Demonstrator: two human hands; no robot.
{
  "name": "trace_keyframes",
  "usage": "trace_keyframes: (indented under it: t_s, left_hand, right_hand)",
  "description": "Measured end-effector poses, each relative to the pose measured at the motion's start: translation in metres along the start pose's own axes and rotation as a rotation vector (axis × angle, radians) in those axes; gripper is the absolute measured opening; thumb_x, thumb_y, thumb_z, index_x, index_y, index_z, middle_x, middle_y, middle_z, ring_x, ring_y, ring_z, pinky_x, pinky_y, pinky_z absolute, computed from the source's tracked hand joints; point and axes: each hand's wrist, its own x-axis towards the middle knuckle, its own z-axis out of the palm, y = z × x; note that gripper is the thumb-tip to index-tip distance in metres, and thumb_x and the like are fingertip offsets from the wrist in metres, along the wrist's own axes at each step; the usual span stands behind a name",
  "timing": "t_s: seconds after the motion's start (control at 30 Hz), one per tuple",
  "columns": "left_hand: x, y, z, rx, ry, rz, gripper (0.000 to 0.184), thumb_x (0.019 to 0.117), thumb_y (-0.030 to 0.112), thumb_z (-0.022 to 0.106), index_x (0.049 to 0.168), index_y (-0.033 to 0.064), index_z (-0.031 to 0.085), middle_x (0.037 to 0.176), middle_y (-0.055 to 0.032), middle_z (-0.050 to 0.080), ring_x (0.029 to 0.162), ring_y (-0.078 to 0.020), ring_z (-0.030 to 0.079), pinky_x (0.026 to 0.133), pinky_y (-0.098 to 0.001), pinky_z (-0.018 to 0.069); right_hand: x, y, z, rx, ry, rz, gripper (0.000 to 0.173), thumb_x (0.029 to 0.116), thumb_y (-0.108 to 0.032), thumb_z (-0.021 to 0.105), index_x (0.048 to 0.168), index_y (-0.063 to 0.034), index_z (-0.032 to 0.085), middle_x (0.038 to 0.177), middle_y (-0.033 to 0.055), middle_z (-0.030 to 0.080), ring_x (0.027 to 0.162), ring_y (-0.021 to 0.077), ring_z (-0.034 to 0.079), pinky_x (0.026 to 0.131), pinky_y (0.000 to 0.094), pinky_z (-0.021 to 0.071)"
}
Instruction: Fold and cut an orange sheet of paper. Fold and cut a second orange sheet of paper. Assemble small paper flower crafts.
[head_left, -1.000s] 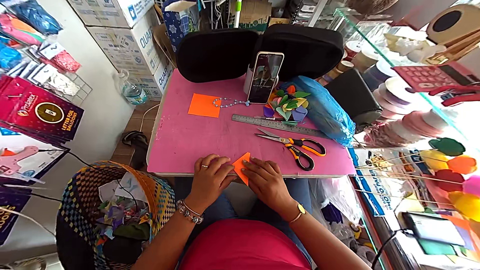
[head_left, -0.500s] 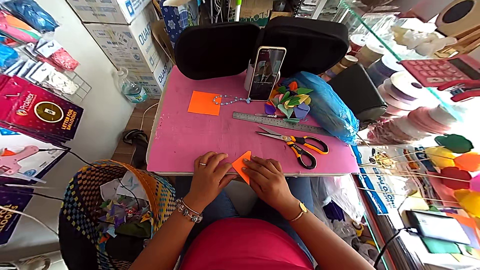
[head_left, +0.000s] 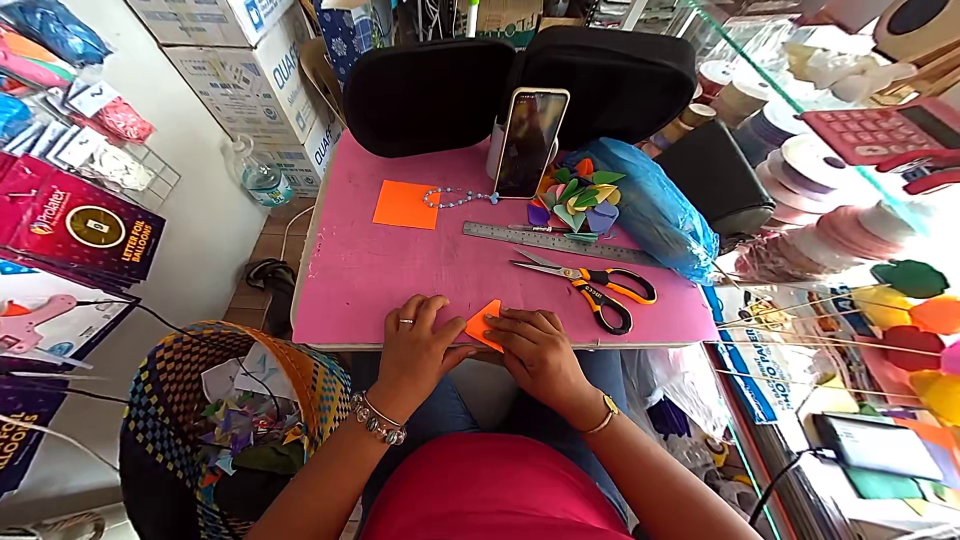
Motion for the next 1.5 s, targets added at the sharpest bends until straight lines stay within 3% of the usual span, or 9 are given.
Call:
trace_keyframes:
  t_s: [0.3, 0.43, 0.63, 0.8, 0.93, 1.1, 1.33, 1.43, 1.5]
  left_hand:
    - [0.015, 0.004, -0.004, -0.240, -0.086, -0.192, 0.027, 0.0967, 0.042, 0.064, 0.095, 0.0184, 0.077, 0.134, -0.0098, 0.065, 0.134, -0.0400, 0.049, 0.101, -0.0629, 0.0345]
    - [0.013, 0.006, 0.004, -0.198, 0.001, -0.117, 0.024, 0.0969, 0.037, 0.064, 0.092, 0.0164, 0.074, 0.127, -0.0096, 0.067, 0.127, -0.0387, 0.055, 0.097, -0.0597, 0.0390]
    - [0.008, 0.001, 0.009, -0.217, 0.072, -0.065, 0.023, 0.0980, 0.039, 0.062, 0.097, 0.0231, 0.078, 0.128, -0.0065, 0.067, 0.125, -0.0354, 0.054, 0.096, -0.0540, 0.0391]
    - [0.011, 0.001, 0.007, -0.167, 0.071, -0.008, 0.021, 0.0969, 0.036, 0.063, 0.093, 0.0213, 0.078, 0.125, -0.0067, 0.068, 0.122, -0.0334, 0.056, 0.097, -0.0523, 0.0400]
    - [0.014, 0.001, 0.000, -0.219, -0.016, -0.076, 0.018, 0.0936, 0.035, 0.067, 0.092, 0.0209, 0.079, 0.127, -0.0082, 0.067, 0.128, -0.0379, 0.053, 0.097, -0.0571, 0.0396]
    - [0.020, 0.001, -0.013, -0.326, -0.181, -0.213, 0.018, 0.0926, 0.036, 0.070, 0.094, 0.0207, 0.080, 0.137, -0.0095, 0.062, 0.138, -0.0378, 0.042, 0.104, -0.0597, 0.0325]
    - [0.025, 0.014, -0.019, -0.309, -0.241, -0.318, 0.019, 0.0927, 0.035, 0.069, 0.094, 0.0197, 0.079, 0.139, -0.0102, 0.059, 0.141, -0.0373, 0.039, 0.106, -0.0599, 0.0287]
    - [0.026, 0.017, -0.021, -0.294, -0.254, -0.348, 0.018, 0.0926, 0.034, 0.069, 0.095, 0.0193, 0.079, 0.141, -0.0101, 0.059, 0.142, -0.0372, 0.038, 0.107, -0.0600, 0.0279]
    - [0.026, 0.018, -0.022, -0.292, -0.266, -0.362, 0.019, 0.0924, 0.035, 0.070, 0.094, 0.0195, 0.079, 0.142, -0.0099, 0.058, 0.143, -0.0371, 0.037, 0.107, -0.0600, 0.0273]
  right_hand:
    - [0.026, -0.002, -0.019, 0.238, -0.158, 0.271, 0.025, 0.1001, -0.023, 0.058, 0.102, -0.0083, 0.079, 0.115, 0.0031, 0.076, 0.113, 0.0226, 0.067, 0.094, 0.0492, 0.0480]
    - [0.027, 0.000, -0.019, 0.255, -0.162, 0.306, 0.026, 0.1004, -0.024, 0.058, 0.092, -0.0071, 0.076, 0.115, 0.0029, 0.076, 0.113, 0.0215, 0.067, 0.094, 0.0479, 0.0471]
    - [0.024, 0.005, -0.019, 0.298, -0.158, 0.302, 0.025, 0.1011, -0.023, 0.058, 0.096, -0.0071, 0.077, 0.117, 0.0023, 0.076, 0.114, 0.0185, 0.066, 0.096, 0.0450, 0.0467]
    - [0.022, 0.005, -0.019, 0.312, -0.152, 0.302, 0.025, 0.1008, -0.022, 0.059, 0.092, -0.0065, 0.077, 0.119, 0.0022, 0.075, 0.116, 0.0189, 0.066, 0.098, 0.0460, 0.0461]
    - [0.021, 0.005, -0.018, 0.335, -0.155, 0.298, 0.025, 0.1010, -0.022, 0.059, 0.093, -0.0064, 0.077, 0.120, 0.0026, 0.075, 0.117, 0.0193, 0.065, 0.099, 0.0467, 0.0452]
    - [0.023, 0.003, -0.018, 0.341, -0.146, 0.323, 0.026, 0.1006, -0.021, 0.058, 0.088, -0.0051, 0.075, 0.118, 0.0038, 0.075, 0.117, 0.0205, 0.065, 0.099, 0.0483, 0.0447]
    - [0.028, -0.003, -0.014, 0.344, -0.065, 0.417, 0.021, 0.0958, -0.023, 0.065, 0.091, -0.0066, 0.077, 0.101, 0.0063, 0.076, 0.108, 0.0219, 0.067, 0.095, 0.0480, 0.0462]
    - [0.028, -0.004, -0.010, 0.280, 0.003, 0.440, 0.020, 0.0935, -0.025, 0.069, 0.087, -0.0078, 0.077, 0.106, 0.0070, 0.076, 0.110, 0.0216, 0.066, 0.097, 0.0399, 0.0494]
    - [0.027, -0.003, -0.009, 0.230, 0.007, 0.465, 0.024, 0.0920, -0.030, 0.071, 0.084, -0.0077, 0.078, 0.116, 0.0106, 0.072, 0.113, 0.0257, 0.061, 0.098, 0.0404, 0.0470]
